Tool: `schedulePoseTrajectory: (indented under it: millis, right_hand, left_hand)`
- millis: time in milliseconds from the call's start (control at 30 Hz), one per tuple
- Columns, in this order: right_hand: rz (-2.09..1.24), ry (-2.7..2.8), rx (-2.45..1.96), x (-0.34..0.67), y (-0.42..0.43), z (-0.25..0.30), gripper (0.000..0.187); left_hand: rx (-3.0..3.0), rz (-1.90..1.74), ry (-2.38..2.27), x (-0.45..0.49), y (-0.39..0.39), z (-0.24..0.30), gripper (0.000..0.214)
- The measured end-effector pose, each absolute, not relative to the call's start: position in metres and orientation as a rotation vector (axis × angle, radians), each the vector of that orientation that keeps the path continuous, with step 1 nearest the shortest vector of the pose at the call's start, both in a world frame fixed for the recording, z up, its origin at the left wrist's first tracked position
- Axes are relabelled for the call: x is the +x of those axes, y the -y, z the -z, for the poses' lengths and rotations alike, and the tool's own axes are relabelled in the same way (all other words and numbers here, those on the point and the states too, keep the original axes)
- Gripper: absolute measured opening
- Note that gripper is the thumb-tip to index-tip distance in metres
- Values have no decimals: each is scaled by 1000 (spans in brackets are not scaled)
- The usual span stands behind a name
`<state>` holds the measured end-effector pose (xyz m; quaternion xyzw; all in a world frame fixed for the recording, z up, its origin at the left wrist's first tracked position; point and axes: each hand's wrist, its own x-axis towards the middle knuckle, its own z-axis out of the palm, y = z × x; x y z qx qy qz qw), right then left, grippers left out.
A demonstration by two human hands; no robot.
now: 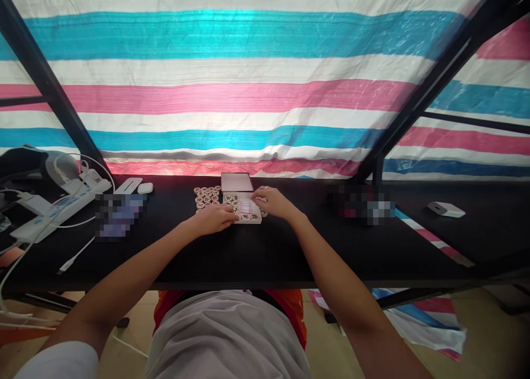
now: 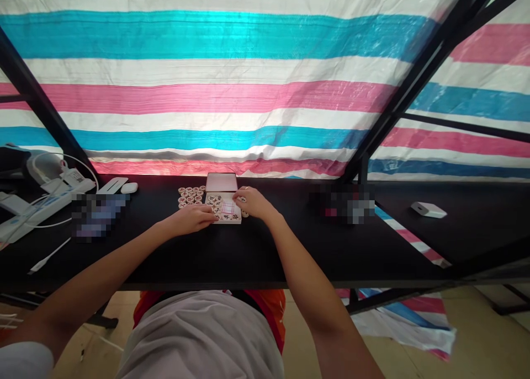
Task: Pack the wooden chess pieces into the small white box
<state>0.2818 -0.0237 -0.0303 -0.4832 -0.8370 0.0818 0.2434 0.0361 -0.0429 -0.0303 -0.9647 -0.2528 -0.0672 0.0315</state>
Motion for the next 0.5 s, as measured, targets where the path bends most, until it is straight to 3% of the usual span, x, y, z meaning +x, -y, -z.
schedulePoseTrajectory:
  millis: [167,500]
  right_hand:
    - [-428,2522,-1152,266,31,27,33]
    - [-296,2462,-1245,273,27,31,28]
  left_hand:
    - [-2973,223,749,36,44,28,24]
    - [-2971,244,745,36,42,30,24]
